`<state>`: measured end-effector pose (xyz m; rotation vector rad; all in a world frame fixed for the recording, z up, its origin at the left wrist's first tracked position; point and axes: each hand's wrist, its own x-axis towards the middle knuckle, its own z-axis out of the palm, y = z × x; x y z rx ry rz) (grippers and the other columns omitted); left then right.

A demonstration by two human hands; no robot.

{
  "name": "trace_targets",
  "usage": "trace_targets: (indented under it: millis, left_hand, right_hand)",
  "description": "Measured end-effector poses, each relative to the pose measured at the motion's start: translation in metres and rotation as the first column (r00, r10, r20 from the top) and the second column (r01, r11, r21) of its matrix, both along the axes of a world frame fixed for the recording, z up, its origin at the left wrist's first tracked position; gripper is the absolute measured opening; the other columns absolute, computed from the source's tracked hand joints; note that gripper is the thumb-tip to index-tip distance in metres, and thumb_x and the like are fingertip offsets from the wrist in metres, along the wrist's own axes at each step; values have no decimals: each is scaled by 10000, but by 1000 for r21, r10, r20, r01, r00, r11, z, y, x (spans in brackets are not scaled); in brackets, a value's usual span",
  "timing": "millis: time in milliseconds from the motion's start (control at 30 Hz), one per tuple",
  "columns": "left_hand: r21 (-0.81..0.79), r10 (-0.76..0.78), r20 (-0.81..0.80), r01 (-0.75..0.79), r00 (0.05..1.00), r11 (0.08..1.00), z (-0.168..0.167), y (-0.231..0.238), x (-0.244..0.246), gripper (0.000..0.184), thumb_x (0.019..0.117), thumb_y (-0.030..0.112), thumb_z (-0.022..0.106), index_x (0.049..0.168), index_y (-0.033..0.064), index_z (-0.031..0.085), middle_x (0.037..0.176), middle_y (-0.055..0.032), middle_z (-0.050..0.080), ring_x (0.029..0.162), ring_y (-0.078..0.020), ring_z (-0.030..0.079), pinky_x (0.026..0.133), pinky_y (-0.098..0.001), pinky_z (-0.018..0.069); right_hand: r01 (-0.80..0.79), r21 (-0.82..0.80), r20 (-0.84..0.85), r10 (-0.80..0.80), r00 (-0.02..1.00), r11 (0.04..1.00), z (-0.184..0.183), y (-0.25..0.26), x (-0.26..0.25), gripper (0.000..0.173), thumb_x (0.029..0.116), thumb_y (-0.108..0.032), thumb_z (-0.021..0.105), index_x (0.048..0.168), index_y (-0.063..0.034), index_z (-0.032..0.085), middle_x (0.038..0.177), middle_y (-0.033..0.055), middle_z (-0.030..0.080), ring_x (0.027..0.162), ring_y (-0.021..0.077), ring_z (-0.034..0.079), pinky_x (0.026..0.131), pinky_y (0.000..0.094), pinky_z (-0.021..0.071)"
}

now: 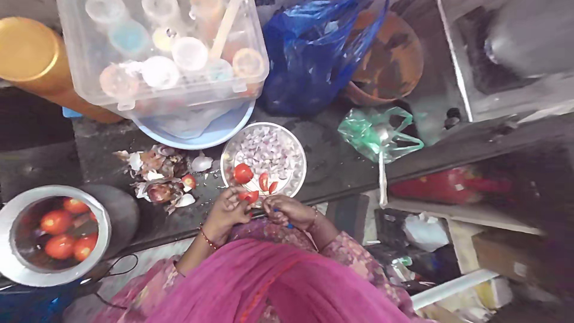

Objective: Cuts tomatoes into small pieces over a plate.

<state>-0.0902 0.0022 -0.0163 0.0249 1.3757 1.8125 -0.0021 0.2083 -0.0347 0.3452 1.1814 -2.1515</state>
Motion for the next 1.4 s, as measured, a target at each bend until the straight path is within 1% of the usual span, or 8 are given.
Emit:
trace_targets:
  millis: [167,433,567,867,967,1133,1300,1400]
  left_hand:
    - [129,-27,27,24,999,991,-4,-10,4,428,813,-79,632,1231,16,633,1018,-6,738,827,-58,699,728,-195,585]
    - [202,-77,-172,111,982,973,-14,8,17,413,805,-73,681,1193,69,686,1049,63,747,890,-39,703,811,-225,595]
    - [205,-139,-224,186,965,961,-17,25,20,413,800,-95,666,1187,48,681,1062,69,743,917,-37,700,848,-238,592]
    - [91,-155,-297,190,942,978,-17,49,19,314,881,-52,617,1193,-26,636,1054,39,735,902,-34,701,835,-240,599]
    - [108,-123,-406,181,906,978,-21,54,16,341,867,-60,633,1204,-11,617,1132,43,720,962,-38,698,873,-248,596]
    - [127,-46,-501,126,864,984,-22,66,17,324,874,-53,652,1193,5,643,1224,12,687,1051,-67,685,921,-271,595]
    - [179,-11,-469,107,883,978,-21,72,19,402,853,-74,674,1236,28,607,1274,2,671,1088,-99,682,948,-296,589]
    - [147,-13,-374,74,927,986,-16,72,18,474,824,-88,670,1277,-34,540,1203,-11,694,1029,-103,700,914,-300,601]
  right_hand:
    - [96,44,-141,-89,986,994,15,4,9,130,1050,-212,404,1047,-152,519,653,-130,459,519,-24,436,493,148,393]
    - [324,314,-253,-250,935,892,41,-14,26,173,1018,-105,442,866,-147,513,651,-161,453,549,-85,415,524,107,370]
    - [351,360,-245,-276,930,865,37,-12,28,138,1025,-129,483,906,-95,544,680,-130,496,586,-65,468,561,128,417]
    - [257,419,-240,-166,956,871,30,13,20,170,1035,-141,473,913,-54,553,685,-107,469,585,-60,438,563,133,395]
    - [232,437,-235,-139,962,869,28,21,18,199,1038,-169,479,1018,-7,591,732,-92,500,623,-57,469,601,135,426]
    - [165,511,-178,-85,980,844,28,35,14,242,1040,-251,497,970,-32,572,724,-68,479,622,-24,464,599,166,425]
    - [135,518,-176,-49,983,845,26,44,8,257,1046,-266,493,950,-38,565,710,-69,477,606,-19,458,583,172,418]
    - [94,572,-188,19,982,815,26,49,9,292,1044,-284,502,985,-9,578,739,-34,509,640,7,492,615,206,447]
